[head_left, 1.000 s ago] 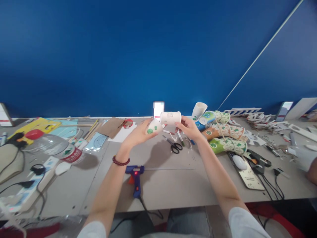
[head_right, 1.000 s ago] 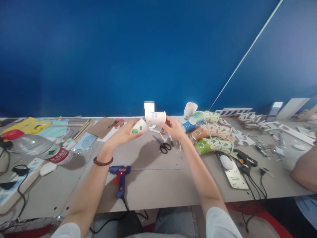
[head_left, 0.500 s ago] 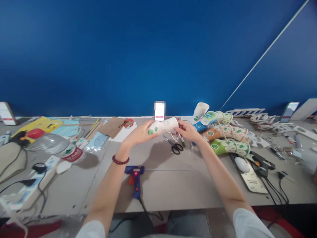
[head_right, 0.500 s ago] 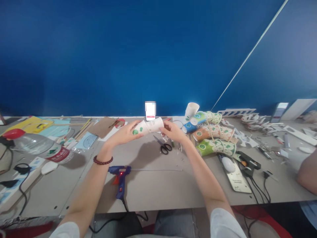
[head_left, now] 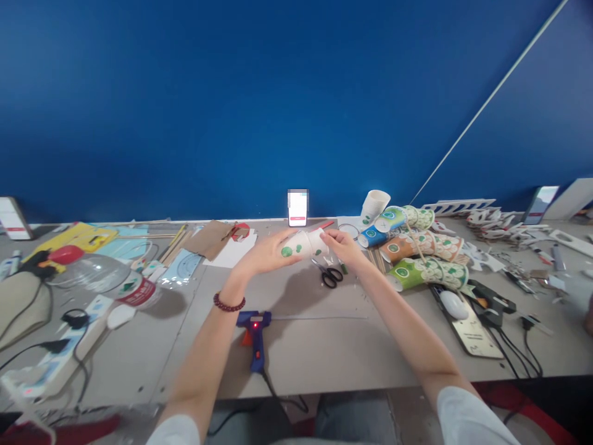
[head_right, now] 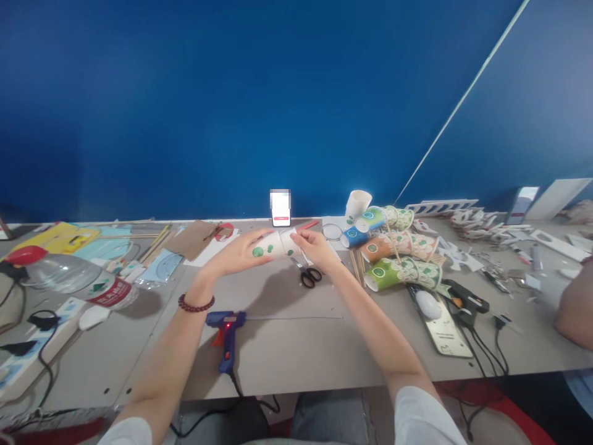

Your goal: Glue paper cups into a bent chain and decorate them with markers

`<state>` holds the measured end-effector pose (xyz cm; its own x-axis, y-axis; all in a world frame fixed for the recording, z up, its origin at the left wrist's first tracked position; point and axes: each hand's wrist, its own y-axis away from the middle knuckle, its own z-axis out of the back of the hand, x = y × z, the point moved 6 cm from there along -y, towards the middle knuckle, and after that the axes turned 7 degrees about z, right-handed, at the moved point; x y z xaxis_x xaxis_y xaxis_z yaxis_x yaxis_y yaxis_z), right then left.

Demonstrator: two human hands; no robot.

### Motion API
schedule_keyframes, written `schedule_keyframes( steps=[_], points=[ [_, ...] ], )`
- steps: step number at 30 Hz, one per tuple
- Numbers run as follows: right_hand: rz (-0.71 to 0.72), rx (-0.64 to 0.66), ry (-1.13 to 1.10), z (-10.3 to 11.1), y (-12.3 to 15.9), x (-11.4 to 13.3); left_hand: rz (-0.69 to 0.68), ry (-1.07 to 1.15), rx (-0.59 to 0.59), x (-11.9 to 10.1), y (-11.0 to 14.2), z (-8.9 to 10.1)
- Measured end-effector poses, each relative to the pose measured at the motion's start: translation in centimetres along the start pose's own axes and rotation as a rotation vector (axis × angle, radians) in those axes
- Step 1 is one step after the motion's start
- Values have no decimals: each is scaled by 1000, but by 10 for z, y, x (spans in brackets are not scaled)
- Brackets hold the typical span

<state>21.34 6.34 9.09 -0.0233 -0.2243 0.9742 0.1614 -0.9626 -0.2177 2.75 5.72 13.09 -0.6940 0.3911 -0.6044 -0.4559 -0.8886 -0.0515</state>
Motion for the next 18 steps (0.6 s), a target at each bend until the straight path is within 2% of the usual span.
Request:
schedule_keyframes(
  steps=[4, 9, 12, 18],
  points=[
    [88, 127, -93, -7, 1, 7, -19, 34, -10, -7, 3, 5],
    [218, 247, 18, -11, 2, 12, -6, 93, -22, -9, 5, 11],
    [267, 229, 148, -12, 4, 10, -12, 99, -50, -7, 5, 13],
    [335, 84, 325, -9, 5, 12, -49, 156, -63, -6, 4, 12]
  ],
)
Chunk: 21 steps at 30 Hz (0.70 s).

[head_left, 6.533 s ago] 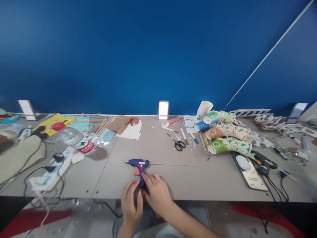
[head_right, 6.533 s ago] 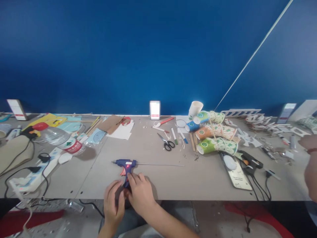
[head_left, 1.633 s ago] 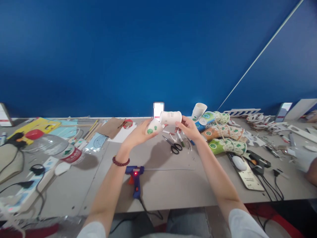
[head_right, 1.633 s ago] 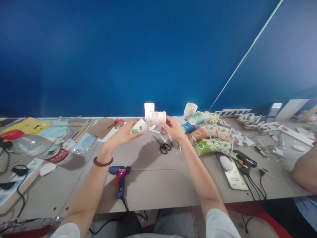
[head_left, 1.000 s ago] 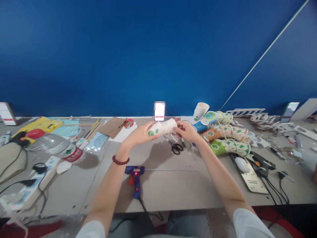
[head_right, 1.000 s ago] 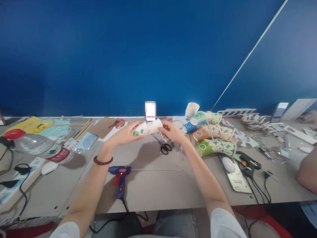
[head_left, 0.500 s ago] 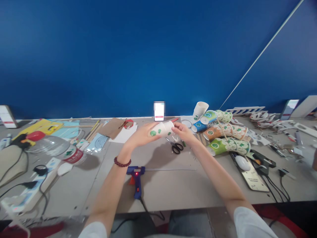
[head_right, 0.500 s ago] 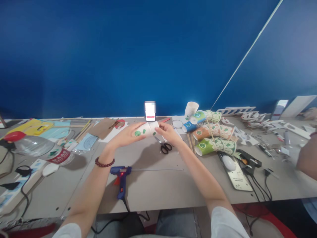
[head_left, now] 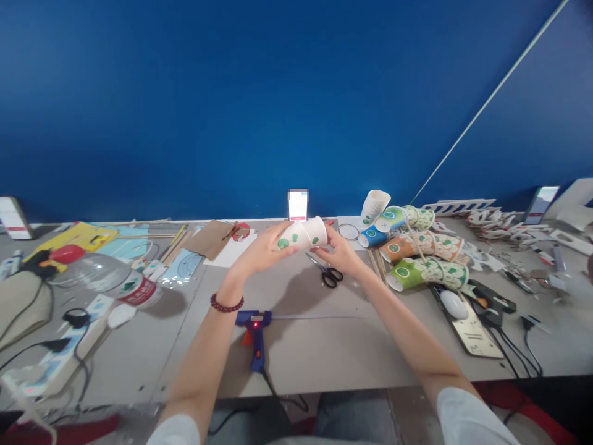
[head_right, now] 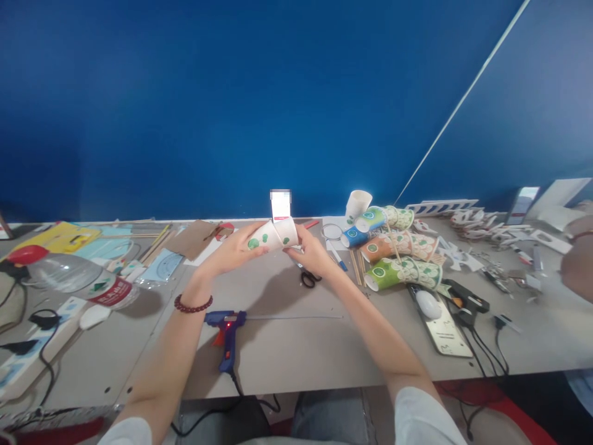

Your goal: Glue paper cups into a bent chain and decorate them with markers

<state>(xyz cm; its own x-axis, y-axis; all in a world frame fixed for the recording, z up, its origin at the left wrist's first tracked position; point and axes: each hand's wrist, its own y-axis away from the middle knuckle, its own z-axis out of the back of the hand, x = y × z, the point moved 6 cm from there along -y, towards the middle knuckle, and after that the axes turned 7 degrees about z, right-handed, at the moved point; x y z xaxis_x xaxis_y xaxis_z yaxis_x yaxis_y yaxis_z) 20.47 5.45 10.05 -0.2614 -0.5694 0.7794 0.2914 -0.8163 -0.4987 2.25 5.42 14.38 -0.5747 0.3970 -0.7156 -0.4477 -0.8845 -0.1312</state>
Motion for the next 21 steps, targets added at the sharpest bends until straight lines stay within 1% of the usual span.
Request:
schedule_keyframes(
  steps=[4, 9, 12, 17, 21],
  points=[
    [-6, -9, -49, -1, -1, 0, -5, 31, -6, -2, -1, -1],
    [-87, -32, 42, 2, 0, -3, -12, 34, -27, -3, 0, -1],
    [-83, -66, 24, 4, -1, -1, -4, 42, 0, -3, 0, -2],
    [-83, -92, -46, 4, -1, -1, -12, 45, 84, -7, 3, -2],
    [-49, -102, -56, 6, -1, 0, 58, 40, 104, -2, 4, -2]
  ],
)
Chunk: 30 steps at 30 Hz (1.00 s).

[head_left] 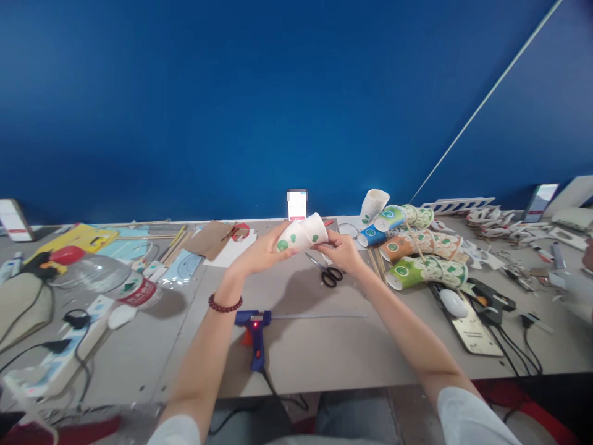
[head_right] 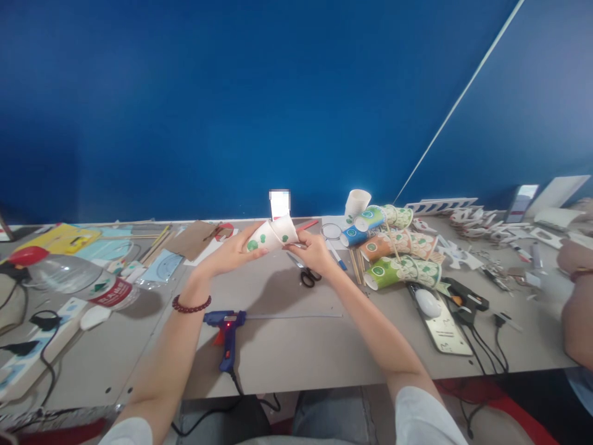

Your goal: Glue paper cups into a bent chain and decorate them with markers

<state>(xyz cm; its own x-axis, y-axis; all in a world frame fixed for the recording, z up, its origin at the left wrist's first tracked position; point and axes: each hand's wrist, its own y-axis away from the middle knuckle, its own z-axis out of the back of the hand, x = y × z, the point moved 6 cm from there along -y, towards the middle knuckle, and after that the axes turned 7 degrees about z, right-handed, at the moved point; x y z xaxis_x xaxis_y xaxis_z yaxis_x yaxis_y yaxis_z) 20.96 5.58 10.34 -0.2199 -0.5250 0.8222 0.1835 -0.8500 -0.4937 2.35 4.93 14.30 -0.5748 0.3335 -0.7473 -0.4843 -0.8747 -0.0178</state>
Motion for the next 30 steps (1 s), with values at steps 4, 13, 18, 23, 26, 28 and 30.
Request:
schedule_keyframes(
  steps=[4, 13, 18, 23, 26, 28, 30],
  points=[
    [8, 27, 23, 0, 0, 2, 62, -58, -27, 5, 1, 3],
    [128, 207, 101, -13, 6, 21, 92, 119, -135, 1, 5, 10],
    [175, 304, 165, -22, 11, 36, 83, 111, -91, -4, 3, -3],
    [173, 289, 159, -21, 12, 44, 52, 190, -64, -4, 1, -8],
    [166, 271, 149, -21, 13, 46, 19, 221, -54, -6, 1, -7],
    [170, 269, 143, -21, 13, 46, 22, 228, -50, -7, 2, -6],
    [187, 277, 127, -22, 13, 46, 46, 234, -46, -6, 2, -6]
  ],
)
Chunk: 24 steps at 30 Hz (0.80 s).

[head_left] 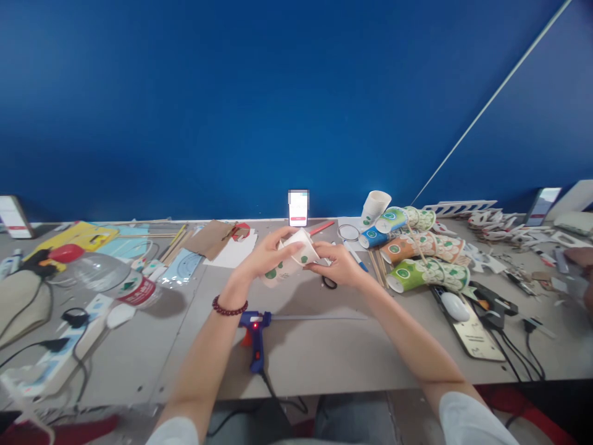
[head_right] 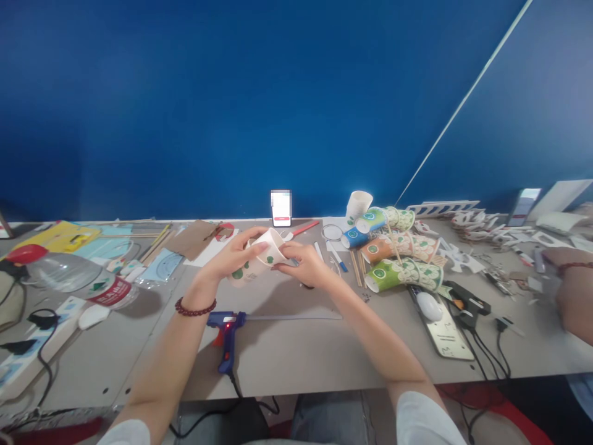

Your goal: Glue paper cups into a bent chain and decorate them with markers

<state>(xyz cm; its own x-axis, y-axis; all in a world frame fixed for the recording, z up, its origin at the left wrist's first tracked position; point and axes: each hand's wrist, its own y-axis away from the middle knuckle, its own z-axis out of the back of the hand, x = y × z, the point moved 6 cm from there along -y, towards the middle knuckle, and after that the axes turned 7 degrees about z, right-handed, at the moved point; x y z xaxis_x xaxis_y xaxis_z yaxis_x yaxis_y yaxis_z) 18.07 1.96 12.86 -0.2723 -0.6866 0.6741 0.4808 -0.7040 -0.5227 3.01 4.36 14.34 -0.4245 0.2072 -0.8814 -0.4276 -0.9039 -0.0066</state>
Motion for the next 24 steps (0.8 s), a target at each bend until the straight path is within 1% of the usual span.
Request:
schedule_keyframes(
  steps=[3, 7, 24],
  points=[
    [20, 1, -20, -1, 0, -1, 26, 10, 8, 1, 0, -1],
    [7, -19, -15, 0, 0, -4, 31, 19, 3, 2, -1, -1],
    [-142, -31, -52, -1, 1, -1, 44, -5, 20, 6, -2, -2]
  ],
)
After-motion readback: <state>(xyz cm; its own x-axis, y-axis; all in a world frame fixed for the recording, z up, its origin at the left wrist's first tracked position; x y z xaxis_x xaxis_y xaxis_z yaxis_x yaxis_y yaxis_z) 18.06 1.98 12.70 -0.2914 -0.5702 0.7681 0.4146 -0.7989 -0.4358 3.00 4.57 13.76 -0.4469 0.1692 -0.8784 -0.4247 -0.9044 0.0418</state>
